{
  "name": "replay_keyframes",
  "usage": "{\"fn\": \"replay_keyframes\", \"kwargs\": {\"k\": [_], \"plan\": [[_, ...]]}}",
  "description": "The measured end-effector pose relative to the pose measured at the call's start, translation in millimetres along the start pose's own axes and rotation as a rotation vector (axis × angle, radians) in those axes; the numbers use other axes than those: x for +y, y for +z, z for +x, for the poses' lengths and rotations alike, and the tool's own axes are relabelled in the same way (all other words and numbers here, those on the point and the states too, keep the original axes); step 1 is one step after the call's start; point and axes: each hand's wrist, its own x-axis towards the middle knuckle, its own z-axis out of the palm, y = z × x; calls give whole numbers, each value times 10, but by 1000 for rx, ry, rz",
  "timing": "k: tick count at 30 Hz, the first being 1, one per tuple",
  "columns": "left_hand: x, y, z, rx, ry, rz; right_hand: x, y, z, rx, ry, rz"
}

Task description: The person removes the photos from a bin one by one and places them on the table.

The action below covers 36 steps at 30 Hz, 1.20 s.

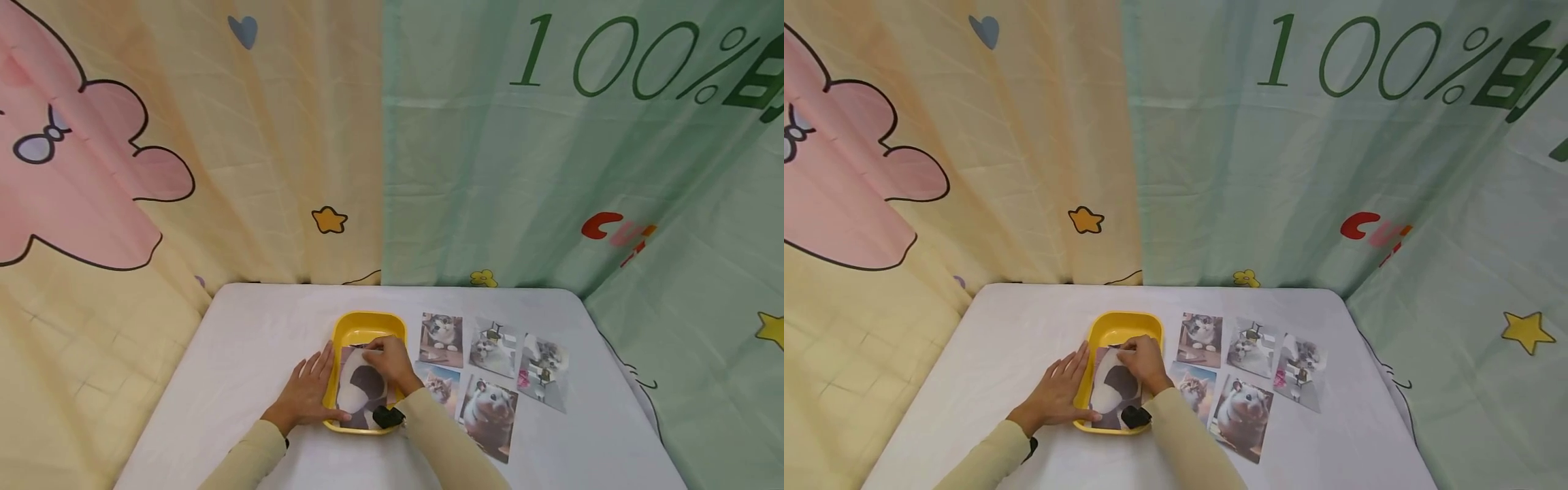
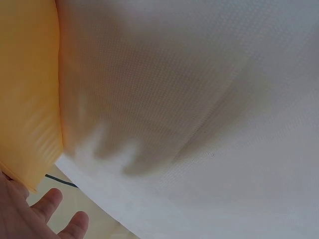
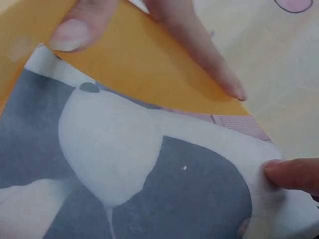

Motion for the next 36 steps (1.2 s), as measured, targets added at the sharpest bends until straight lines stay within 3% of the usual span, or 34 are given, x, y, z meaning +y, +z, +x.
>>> {"fn": "replay_keyframes", "kwargs": {"k": [10, 25, 36], "plan": [[-28, 35, 0, 23, 27, -16, 117, -173, -28, 87, -4, 33], [-4, -42, -10, 6, 29, 11, 305, -369, -143, 216, 91, 171], [-6, -31, -2, 6, 30, 14, 457, -617, -256, 258, 187, 382]]}}
